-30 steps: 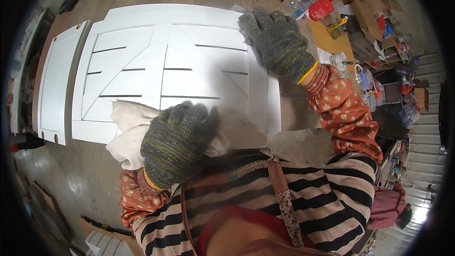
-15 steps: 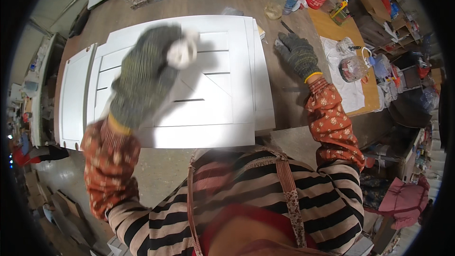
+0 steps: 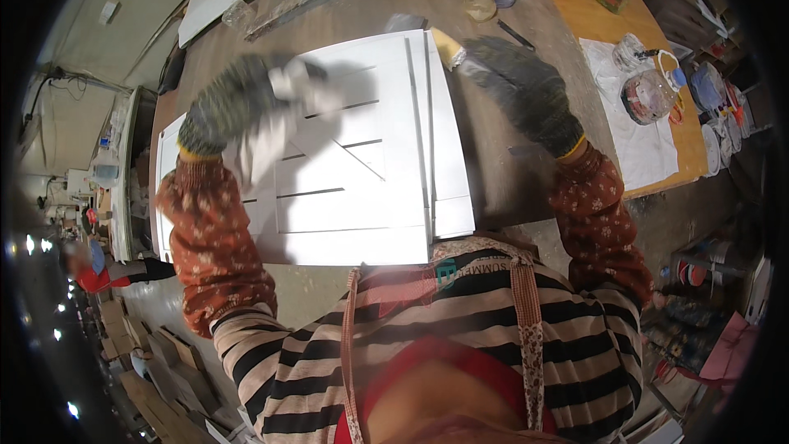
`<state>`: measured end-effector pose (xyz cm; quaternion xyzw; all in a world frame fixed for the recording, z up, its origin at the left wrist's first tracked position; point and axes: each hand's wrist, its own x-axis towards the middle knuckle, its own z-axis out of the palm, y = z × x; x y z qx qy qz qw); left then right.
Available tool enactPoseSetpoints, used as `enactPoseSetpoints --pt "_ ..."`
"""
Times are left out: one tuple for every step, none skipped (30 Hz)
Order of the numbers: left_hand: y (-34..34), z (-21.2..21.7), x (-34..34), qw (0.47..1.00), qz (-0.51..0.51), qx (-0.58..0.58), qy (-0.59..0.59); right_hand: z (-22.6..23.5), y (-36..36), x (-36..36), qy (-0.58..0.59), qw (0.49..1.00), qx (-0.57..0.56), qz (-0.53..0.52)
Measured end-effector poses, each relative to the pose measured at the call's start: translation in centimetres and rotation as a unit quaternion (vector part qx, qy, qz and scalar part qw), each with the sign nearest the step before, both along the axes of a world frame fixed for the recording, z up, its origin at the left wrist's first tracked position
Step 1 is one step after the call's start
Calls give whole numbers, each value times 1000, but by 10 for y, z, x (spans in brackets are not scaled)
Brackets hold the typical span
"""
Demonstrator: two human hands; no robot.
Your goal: The person wipes the surface of several white wooden door panels with a cloth and stacks them on top of each other on a workbench.
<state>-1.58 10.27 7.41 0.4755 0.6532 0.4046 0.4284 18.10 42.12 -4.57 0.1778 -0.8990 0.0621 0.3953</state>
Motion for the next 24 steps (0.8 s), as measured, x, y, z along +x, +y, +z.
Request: enactPoseSetpoints --pt "-1 -8 -7 996 88 30 14 15 -14 -10 8 999 13 37" --pt "0 -16 -14 983 172 64 27 27 -25 -19 16 997 30 69" --pt "3 -34 -7 966 218 141 -2 34 -33 -26 -42 995 22 87" --pt "6 -51 0 941 256 219 -22 41 -42 -32 -101 989 15 104" --pt "19 -53 6 946 252 123 163 48 -49 -41 -188 977 33 94" --pt "33 -55 13 909 234 24 343 55 -55 -49 -273 957 51 79" --pt "35 -43 17 802 104 22 588 53 -58 -65 -263 959 63 81" --pt "37 -39 17 805 99 14 585 47 -59 -81 -255 960 76 84" --pt "36 -37 19 807 98 5 582 44 -63 -88 -248 960 89 92" --pt "35 -39 20 810 95 -4 578 46 -64 -86 -261 956 111 78" --pt "34 -42 16 794 85 7 602 51 -68 -84 -271 951 129 71" --pt "32 -47 12 777 72 14 625 53 -77 -76 -281 947 142 66" --pt "30 -50 9 759 59 21 648 54 -86 -67 -292 942 155 61" --pt "24 -53 10 770 81 17 632 48 -91 -55 -262 944 135 149" --pt "25 -59 7 784 96 22 612 62 -95 -32 -299 929 102 193" --pt "29 -60 5 796 106 28 595 53 -98 -23 -167 961 71 207" --pt "29 -61 6 793 111 33 598 50 -99 -22 -149 965 63 206" --pt "30 -61 6 791 117 36 600 47 -99 -23 -130 969 57 204" --pt "31 -61 7 788 123 39 602 51 -95 -33 -230 953 77 184" --pt "31 -57 10 783 102 48 612 46 -90 -47 -153 974 62 157" --pt "33 -60 6 787 111 40 606 43 -82 -63 -135 979 120 98" --pt "35 -66 1 790 120 31 600 41 -81 -68 -159 978 113 73" --pt "35 -67 -1 792 135 19 595 42 -82 -73 -182 976 105 54" --pt "34 -66 -1 779 111 43 615 44 -82 -70 -196 971 119 74"
